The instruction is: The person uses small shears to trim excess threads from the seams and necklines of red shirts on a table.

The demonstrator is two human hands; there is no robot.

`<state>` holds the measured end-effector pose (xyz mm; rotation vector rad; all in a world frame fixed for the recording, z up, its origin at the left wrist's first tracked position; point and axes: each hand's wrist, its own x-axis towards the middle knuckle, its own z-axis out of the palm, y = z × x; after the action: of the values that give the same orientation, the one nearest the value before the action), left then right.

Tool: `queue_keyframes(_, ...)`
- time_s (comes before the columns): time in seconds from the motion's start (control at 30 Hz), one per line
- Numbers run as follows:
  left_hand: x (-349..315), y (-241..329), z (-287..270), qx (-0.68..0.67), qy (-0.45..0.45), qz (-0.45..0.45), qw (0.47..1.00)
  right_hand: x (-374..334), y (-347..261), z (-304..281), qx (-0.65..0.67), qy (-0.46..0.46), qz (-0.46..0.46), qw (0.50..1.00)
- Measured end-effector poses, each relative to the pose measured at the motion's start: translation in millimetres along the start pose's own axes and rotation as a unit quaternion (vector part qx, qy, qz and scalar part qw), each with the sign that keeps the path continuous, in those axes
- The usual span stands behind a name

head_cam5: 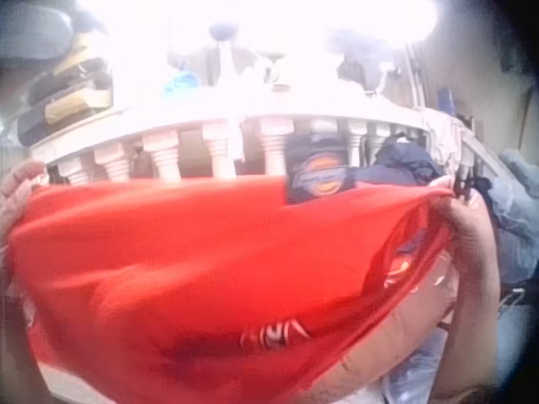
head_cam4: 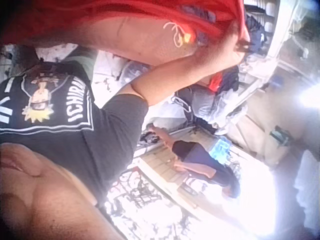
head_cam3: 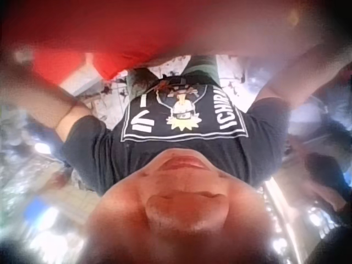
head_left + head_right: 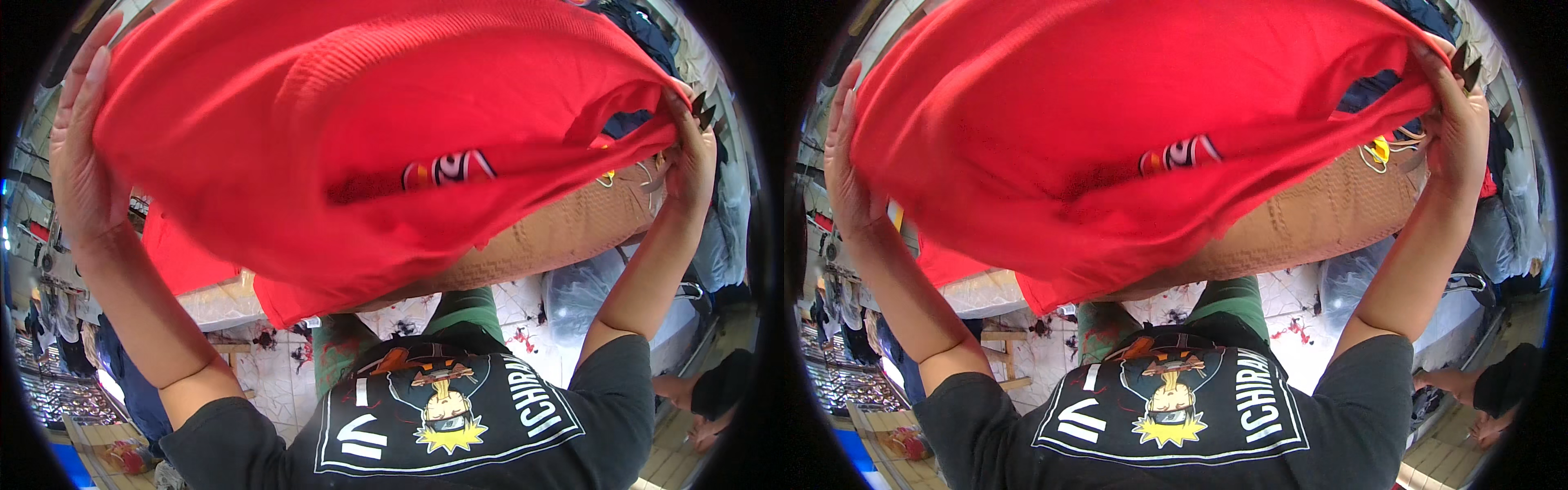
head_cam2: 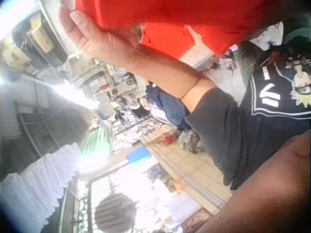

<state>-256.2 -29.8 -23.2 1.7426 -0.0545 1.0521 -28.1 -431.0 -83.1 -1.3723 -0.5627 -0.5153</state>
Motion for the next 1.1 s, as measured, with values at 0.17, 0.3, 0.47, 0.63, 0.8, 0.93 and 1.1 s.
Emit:
queue_keyframes(0.17,126,-62,-66,-0.026,-0.059,-0.041,0.997,68,26,105,-0.166,-0.143,-0.071,0.973)
queue_keyframes(0.3,123,-156,-67,0.008,0.043,-0.254,0.966,94,54,127,-0.324,-0.142,-0.156,0.922)
queue_keyframes(0.47,-38,-258,-124,0.128,0.034,-0.341,0.931,-5,124,88,-0.248,-0.273,-0.014,0.929)
queue_keyframes(0.63,-106,-309,-90,0.182,0.072,-0.348,0.917,-110,173,109,-0.225,-0.329,0.243,0.884)
queue_keyframes(0.8,-99,-319,-64,0.052,0.032,-0.376,0.925,-158,162,175,-0.281,-0.262,0.162,0.909)
queue_keyframes(0.93,-99,-304,-49,0.033,-0.022,-0.381,0.924,-171,187,185,-0.004,-0.29,0.37,0.883)
queue_keyframes(1.1,-89,-276,-75,-0.012,0.005,-0.336,0.942,-147,151,153,0.123,-0.23,0.385,0.886)
